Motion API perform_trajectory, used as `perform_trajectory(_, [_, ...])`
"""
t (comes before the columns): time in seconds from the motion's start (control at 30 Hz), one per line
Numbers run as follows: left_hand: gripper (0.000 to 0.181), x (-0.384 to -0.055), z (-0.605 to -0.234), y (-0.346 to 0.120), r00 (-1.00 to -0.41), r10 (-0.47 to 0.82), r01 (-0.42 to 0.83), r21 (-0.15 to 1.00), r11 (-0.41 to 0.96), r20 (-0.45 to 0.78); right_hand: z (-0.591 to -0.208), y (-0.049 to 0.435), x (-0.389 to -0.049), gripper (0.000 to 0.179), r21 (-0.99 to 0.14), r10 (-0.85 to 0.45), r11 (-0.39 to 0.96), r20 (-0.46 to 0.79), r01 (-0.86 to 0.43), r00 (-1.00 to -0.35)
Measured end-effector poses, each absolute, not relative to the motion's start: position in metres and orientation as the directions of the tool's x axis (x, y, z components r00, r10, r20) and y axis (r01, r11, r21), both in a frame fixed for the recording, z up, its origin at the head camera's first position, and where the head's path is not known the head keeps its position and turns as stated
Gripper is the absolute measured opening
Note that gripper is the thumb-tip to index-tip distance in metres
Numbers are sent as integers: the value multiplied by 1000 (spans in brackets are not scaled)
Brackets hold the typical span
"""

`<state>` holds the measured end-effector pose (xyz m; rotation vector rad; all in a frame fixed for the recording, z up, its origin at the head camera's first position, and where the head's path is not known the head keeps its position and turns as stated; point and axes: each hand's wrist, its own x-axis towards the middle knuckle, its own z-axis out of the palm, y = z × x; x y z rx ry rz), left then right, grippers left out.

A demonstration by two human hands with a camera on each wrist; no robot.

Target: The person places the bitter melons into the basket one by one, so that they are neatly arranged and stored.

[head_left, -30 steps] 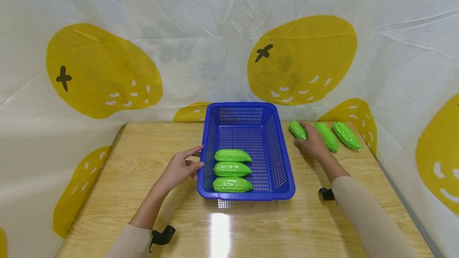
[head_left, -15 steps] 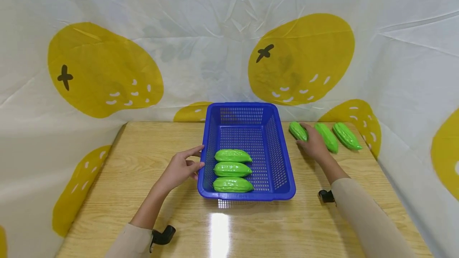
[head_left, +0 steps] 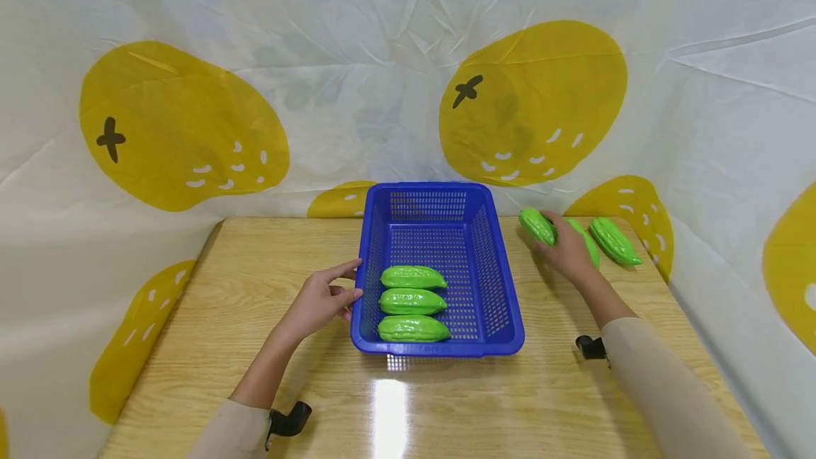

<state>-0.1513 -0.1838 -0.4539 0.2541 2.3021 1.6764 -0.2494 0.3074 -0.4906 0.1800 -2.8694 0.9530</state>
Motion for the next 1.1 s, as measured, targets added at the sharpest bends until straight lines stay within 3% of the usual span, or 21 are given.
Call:
perform_trajectory(0.6, [60,-151,-453,-185,-943,311,-19,953,302,-117,-435,322,-236,69,-571,-95,805,149,-164,-984])
perform_trajectory(1.1, [61,-152,-453,-184,-942,309,-27,950,311,-127,-396,301,-235,69,-569,-202,780,164,-260,-966])
